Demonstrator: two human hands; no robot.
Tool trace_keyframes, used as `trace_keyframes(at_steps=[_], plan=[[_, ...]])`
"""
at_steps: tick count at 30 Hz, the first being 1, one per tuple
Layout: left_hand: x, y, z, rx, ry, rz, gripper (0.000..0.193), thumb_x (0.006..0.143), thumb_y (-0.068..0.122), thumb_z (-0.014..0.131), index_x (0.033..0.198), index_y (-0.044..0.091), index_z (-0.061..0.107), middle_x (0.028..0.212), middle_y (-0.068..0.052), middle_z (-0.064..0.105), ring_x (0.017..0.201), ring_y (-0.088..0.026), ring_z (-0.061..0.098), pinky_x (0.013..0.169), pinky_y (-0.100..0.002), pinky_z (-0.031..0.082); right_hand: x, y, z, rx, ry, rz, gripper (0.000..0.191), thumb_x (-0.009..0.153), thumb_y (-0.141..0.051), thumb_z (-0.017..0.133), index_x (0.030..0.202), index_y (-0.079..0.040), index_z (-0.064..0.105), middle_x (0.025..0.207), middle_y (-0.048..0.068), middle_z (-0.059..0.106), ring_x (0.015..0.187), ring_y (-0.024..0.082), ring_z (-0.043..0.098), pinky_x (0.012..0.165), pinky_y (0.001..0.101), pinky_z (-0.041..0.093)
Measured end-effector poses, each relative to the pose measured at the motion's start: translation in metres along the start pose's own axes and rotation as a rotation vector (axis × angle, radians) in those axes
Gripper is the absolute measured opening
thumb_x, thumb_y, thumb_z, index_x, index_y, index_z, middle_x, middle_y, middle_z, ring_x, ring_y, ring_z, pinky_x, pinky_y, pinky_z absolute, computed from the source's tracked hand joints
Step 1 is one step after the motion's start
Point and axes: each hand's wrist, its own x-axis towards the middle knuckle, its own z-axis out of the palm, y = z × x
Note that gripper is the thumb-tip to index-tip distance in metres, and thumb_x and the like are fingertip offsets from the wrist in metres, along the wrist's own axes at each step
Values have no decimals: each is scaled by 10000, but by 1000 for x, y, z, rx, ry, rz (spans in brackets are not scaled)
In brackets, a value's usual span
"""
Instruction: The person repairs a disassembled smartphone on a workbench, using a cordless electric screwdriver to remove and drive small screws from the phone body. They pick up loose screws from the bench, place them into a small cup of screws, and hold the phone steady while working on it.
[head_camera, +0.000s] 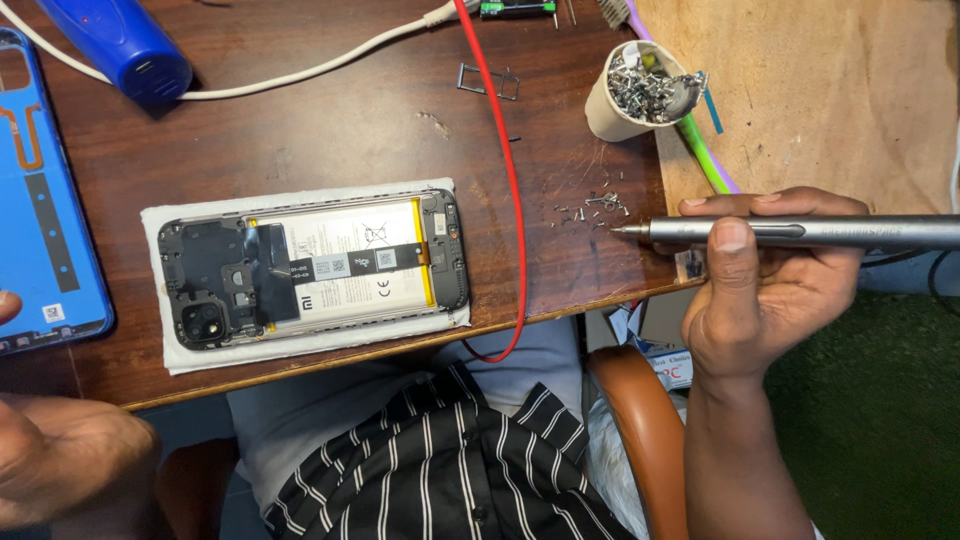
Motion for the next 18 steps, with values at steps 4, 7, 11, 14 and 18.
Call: trace_keyframes(at_steps=[4, 7, 11, 14, 18], plan=[[-11, 13, 11, -148, 226, -214, 384, 1118, 26, 281, 1209, -180, 591, 1151, -321, 665, 1057, -375, 646, 1053, -472, 553, -3, 1, 0, 30, 21, 14, 251, 1179, -59, 719, 1246, -15, 481, 985, 186, 683, 886, 198, 704, 825, 260, 598], [-18, 18, 24, -236, 384, -333, 400, 1156, -5, 266, 1257, -149, 626, 1211, -317, 677, 1115, -357, 662, 1081, -443, 565, -3, 1, 0, 55, 32, 14, 248, 1162, -56, 719, 1235, -10, 487, 999, 182, 687, 874, 194, 696, 831, 267, 626], [-18, 18, 28, -247, 422, -353, 381, 1149, -24, 283, 1250, -154, 627, 1204, -331, 675, 1127, -367, 673, 1084, -453, 567, -1, 3, -2, 65, 36, 17, 246, 1148, -53, 718, 1223, -9, 488, 974, 179, 693, 858, 201, 708, 818, 273, 636], [-14, 22, 21, -225, 367, -322, 402, 1158, -25, 260, 1287, -158, 616, 1232, -333, 672, 1130, -367, 657, 1099, -448, 569, 1, 6, -4, 70, 44, 10, 234, 1135, -45, 717, 1204, -7, 497, 938, 170, 682, 852, 214, 735, 783, 275, 637], [-11, 26, 18, -230, 350, -321, 408, 1159, -21, 254, 1292, -161, 613, 1239, -331, 666, 1123, -362, 643, 1096, -435, 562, -1, 7, -7, 91, 40, 28, 225, 1178, -32, 715, 1233, 0, 499, 946, 185, 680, 834, 212, 707, 790, 273, 633]])
